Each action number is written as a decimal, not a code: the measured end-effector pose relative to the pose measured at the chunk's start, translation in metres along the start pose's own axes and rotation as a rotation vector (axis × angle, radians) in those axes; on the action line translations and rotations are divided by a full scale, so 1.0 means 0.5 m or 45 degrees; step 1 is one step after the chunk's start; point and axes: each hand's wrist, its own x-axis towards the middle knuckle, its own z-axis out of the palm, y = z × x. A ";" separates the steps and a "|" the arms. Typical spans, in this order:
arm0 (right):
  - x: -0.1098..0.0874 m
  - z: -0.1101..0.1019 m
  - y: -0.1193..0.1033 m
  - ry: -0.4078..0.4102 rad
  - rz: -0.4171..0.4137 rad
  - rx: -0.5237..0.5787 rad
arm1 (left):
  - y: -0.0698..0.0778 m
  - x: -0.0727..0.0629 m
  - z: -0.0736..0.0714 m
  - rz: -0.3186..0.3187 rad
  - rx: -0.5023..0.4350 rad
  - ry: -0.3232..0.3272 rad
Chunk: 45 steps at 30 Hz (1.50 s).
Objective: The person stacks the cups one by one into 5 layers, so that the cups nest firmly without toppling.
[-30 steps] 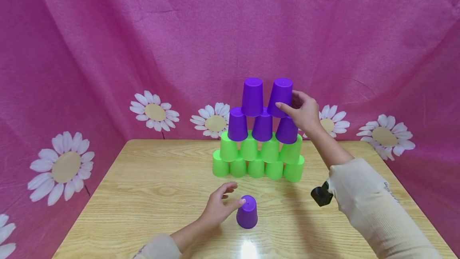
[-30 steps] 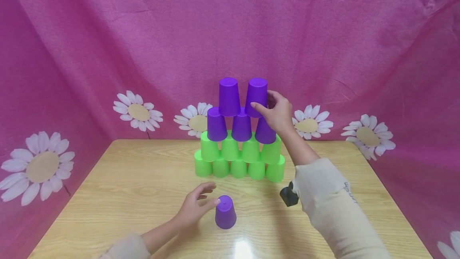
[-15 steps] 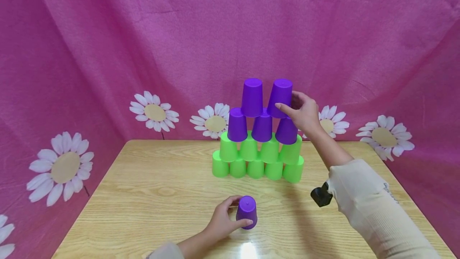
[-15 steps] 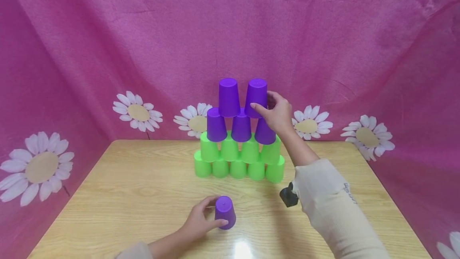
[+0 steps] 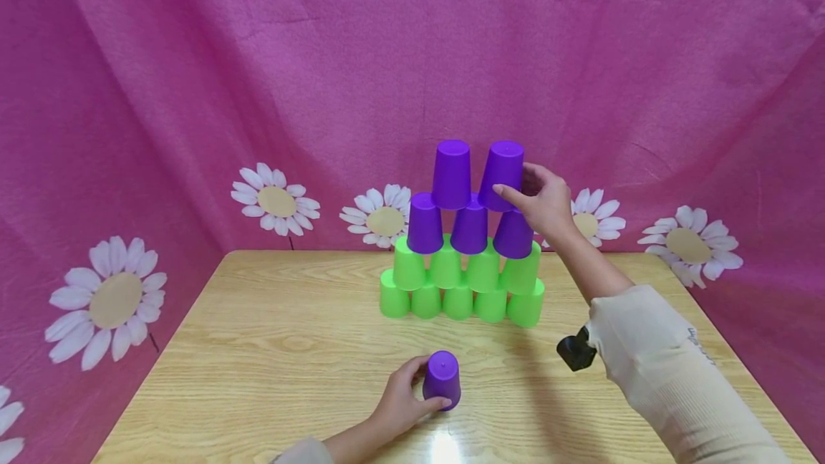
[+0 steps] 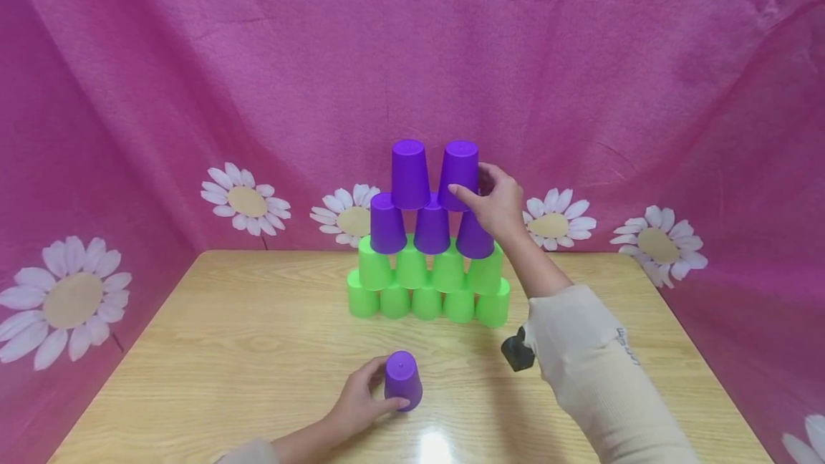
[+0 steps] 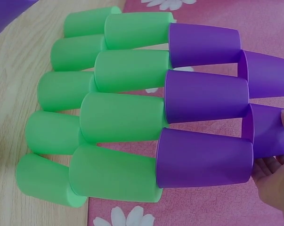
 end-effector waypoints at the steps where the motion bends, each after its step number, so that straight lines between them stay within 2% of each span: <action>1: 0.000 0.000 0.000 -0.001 0.002 0.000 | -0.001 0.000 0.001 0.004 0.009 0.003; 9: 0.001 0.000 0.001 0.000 0.004 0.001 | -0.009 -0.001 0.004 0.025 0.076 0.007; 20: 0.001 0.000 0.001 0.000 0.010 -0.003 | -0.009 0.017 -0.002 -0.021 0.095 0.007; 29: 0.003 -0.001 0.003 -0.004 -0.004 -0.008 | 0.020 0.042 -0.033 0.014 0.080 0.040; 38: 0.002 -0.004 0.000 -0.013 0.009 -0.029 | 0.051 0.070 -0.063 0.038 -0.004 0.073; 45: 0.000 -0.006 -0.002 -0.020 0.019 -0.035 | 0.070 0.085 -0.079 0.066 0.015 0.094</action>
